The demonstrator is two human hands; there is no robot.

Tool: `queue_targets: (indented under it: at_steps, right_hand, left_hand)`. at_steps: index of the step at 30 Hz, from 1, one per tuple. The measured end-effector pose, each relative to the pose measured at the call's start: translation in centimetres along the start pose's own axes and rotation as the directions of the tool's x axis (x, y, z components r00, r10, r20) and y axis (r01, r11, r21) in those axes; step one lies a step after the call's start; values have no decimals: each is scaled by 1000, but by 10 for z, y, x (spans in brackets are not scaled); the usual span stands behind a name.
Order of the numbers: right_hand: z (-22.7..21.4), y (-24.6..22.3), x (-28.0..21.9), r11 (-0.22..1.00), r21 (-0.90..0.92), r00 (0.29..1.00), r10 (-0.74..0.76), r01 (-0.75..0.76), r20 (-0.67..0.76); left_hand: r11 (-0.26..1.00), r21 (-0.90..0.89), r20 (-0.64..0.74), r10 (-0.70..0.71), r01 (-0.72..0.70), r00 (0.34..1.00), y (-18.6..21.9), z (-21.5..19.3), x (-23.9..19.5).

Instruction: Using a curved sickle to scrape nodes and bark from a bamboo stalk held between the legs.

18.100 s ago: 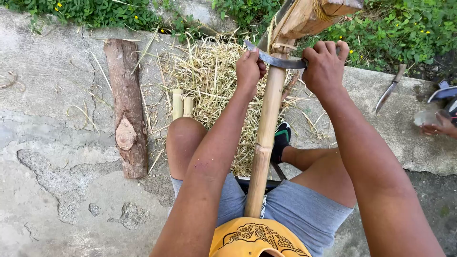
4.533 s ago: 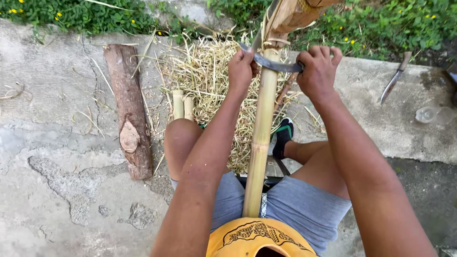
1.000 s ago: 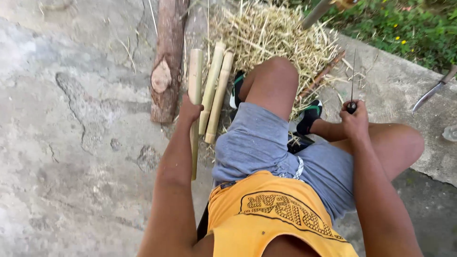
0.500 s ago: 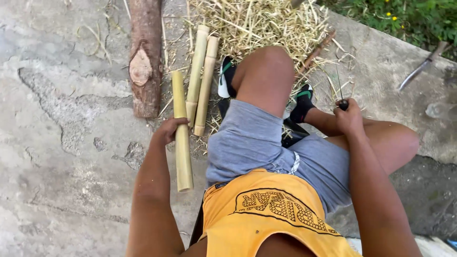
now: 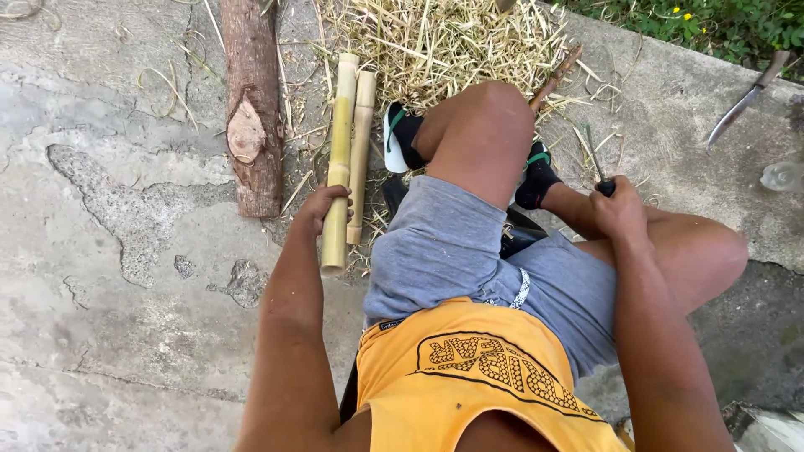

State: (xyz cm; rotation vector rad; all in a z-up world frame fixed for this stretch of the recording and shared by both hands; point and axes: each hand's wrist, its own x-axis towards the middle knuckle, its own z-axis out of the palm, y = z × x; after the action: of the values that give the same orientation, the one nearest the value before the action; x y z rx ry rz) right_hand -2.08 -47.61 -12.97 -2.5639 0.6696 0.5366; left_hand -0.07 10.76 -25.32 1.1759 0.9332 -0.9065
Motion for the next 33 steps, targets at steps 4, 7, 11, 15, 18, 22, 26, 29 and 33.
queue_targets:
  at_steps: [4,7,11,15,18,22,26,29,33]
  right_hand:
    - [1,7,-8,999,-45,1000,-3,2,-17]
    - [-3,-5,-12,1000,-2,1000,12,-12,-3]
    - [1,-5,-10,999,-44,1000,11,-11,9]
    - [1,-7,-6,998,-58,1000,3,-3,9]
    - [-2,-14,-9,998,-67,1000,7,-6,13]
    - [-2,-16,-9,993,-115,1000,5,-2,26]
    - [-4,-22,-12,992,-93,991,94,-85,93]
    - [-4,-22,-16,994,-95,997,57,-51,60]
    - [2,-16,-15,995,-93,997,52,-48,51]
  left_hand:
    - [988,-154,21,-5,8,1000,4,-5,3]
    - [929,-369,140,16,37,990,16,-12,3]
    - [817,-572,283,113,73,952,30,-17,-16]
    - [788,-614,278,159,48,947,41,-20,-49]
    - [839,-545,188,130,-7,974,43,-34,-59]
    - [905,-421,122,117,-55,986,43,-32,-75]
    - [951,-242,36,206,-191,978,56,-16,-96]
    - [946,-269,57,204,-182,977,40,-23,-82]
    - [908,-411,166,161,-80,973,-3,-65,-23]
